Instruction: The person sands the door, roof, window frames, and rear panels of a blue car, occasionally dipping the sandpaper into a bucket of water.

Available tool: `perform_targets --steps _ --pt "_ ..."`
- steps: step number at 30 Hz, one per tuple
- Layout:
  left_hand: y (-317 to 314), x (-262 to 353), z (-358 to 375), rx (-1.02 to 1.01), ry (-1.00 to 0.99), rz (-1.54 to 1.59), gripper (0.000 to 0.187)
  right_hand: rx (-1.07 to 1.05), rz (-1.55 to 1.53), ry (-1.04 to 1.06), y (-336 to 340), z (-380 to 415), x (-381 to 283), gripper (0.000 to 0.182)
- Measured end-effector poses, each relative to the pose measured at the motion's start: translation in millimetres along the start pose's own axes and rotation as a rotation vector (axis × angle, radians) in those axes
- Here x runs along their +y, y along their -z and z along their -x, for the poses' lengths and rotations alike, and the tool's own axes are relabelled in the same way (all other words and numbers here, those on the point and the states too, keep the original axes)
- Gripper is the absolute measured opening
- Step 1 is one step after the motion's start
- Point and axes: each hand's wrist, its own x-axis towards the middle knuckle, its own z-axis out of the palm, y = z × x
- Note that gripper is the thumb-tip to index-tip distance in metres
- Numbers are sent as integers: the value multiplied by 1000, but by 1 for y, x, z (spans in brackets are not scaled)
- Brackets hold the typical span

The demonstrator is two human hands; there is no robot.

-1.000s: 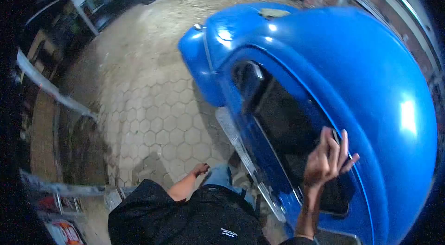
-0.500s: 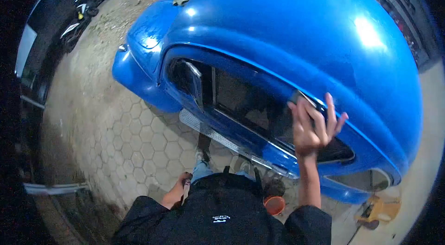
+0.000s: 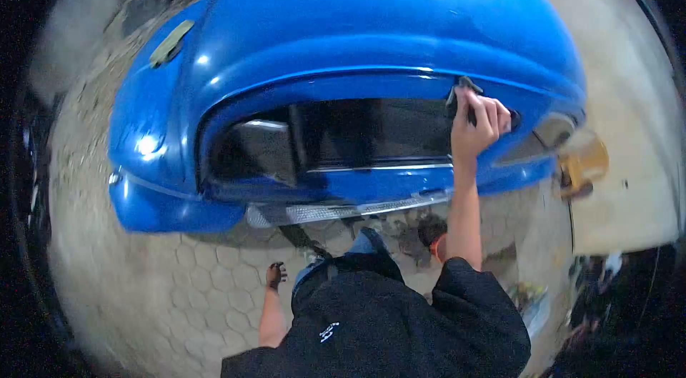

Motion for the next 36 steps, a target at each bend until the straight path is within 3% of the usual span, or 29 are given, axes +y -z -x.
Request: perform_targets --steps 2,3,4,5,6,8,12,15,17,18,22,23,25,28,31,33,35,36 --pt "13 6 0 -93 173 -63 30 66 -31 -307 -2 1 0 10" --pt "35 -31 -22 -409 -16 278 33 193 -72 -308 -12 4 -13 9" --pt "37 -20 -3 -789 -84 651 36 244 -266 -329 -20 10 -24 7" --pt "47 -28 -15 -417 90 61 36 187 -227 -237 -22 15 -35 8" --pt "51 -24 -13 -310 216 -140 36 168 -209 -181 -25 20 -43 9" --pt "57 -10 -12 -303 302 -276 37 158 -82 -138 -18 20 -30 13" --pt "53 29 -36 -312 353 -416 38 323 16 -525 -16 23 33 11" --pt "24 70 -49 -278 403 -487 38 426 -134 -454 -26 28 31 10" --pt "-2 94 -56 -257 408 -545 39 227 -36 -296 -10 30 29 8" --pt "-7 101 -45 -332 170 -642 41 220 17 -283 -11 31 46 8" --pt "-69 131 -47 -389 126 -610 41 404 131 -566 -13 19 113 9" --pt "-81 137 -47 -400 124 -615 41 419 10 -626 -17 22 107 8" --pt "-104 146 -45 -416 126 -642 41 357 -174 -503 -12 26 97 7" --pt "-131 151 -45 -420 149 -681 40 207 78 -367 13 22 134 8" --pt "-152 156 -44 -415 178 -736 40 358 8 -632 6 21 170 9" --pt "-168 162 -46 -413 189 -758 40 333 -156 -675 4 34 159 10" --pt "-183 169 -49 -416 188 -779 40 217 -25 -550 21 44 164 10" --pt "-192 172 -51 -424 181 -785 40 261 -27 -585 19 37 174 10"
